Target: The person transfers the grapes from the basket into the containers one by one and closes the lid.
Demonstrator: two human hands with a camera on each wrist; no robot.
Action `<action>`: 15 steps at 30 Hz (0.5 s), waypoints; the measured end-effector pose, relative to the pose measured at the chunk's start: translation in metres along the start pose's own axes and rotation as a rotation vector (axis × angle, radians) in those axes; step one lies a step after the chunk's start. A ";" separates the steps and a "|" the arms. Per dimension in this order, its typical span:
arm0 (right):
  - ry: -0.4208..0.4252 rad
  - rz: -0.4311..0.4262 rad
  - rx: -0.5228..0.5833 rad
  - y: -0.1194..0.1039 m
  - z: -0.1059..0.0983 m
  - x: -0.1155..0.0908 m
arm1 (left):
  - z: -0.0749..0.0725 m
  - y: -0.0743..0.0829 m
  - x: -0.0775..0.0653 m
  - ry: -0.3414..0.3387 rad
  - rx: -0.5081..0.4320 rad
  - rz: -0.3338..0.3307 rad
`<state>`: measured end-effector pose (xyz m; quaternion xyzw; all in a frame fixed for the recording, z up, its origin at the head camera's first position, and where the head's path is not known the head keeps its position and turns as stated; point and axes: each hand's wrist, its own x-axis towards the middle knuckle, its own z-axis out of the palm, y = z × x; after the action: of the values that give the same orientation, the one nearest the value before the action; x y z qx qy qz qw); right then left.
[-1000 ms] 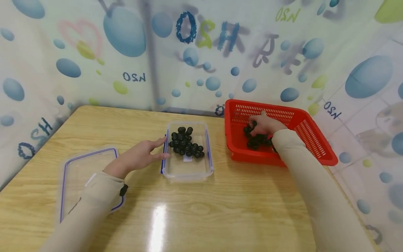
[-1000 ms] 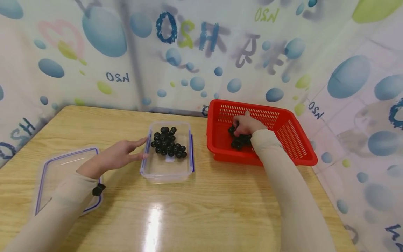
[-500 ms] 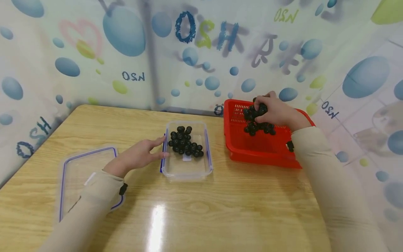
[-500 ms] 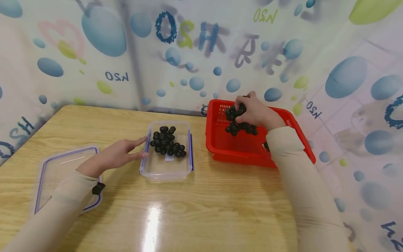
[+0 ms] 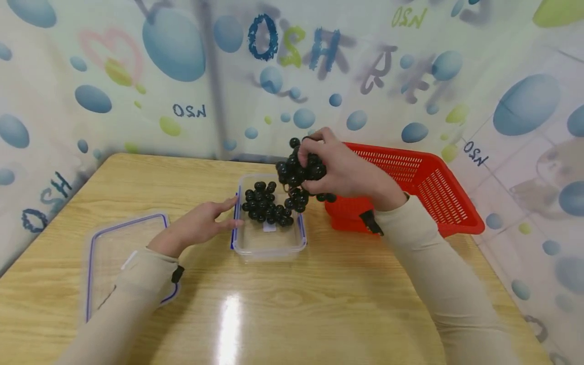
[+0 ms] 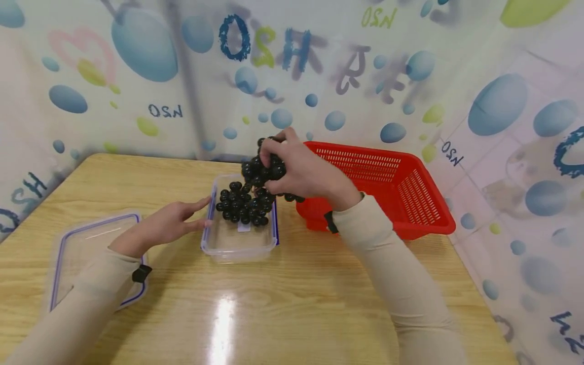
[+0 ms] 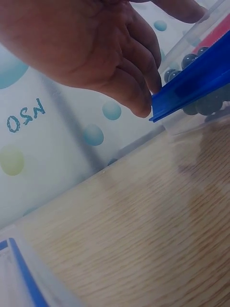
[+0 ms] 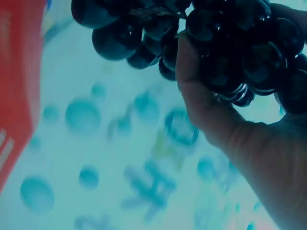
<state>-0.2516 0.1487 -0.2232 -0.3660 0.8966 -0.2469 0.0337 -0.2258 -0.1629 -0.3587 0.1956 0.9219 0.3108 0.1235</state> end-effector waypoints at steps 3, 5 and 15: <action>-0.049 -0.002 0.006 -0.013 0.021 0.012 | 0.000 -0.001 0.000 0.001 -0.002 0.000; -0.072 0.020 0.005 -0.018 0.035 0.019 | 0.000 -0.001 0.001 0.005 -0.002 0.005; -0.160 0.139 -0.008 -0.018 0.094 0.041 | -0.001 -0.001 0.000 0.007 0.000 0.023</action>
<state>-0.2476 0.0706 -0.2923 -0.3215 0.9154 -0.2103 0.1205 -0.2266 -0.1635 -0.3587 0.2051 0.9200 0.3129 0.1169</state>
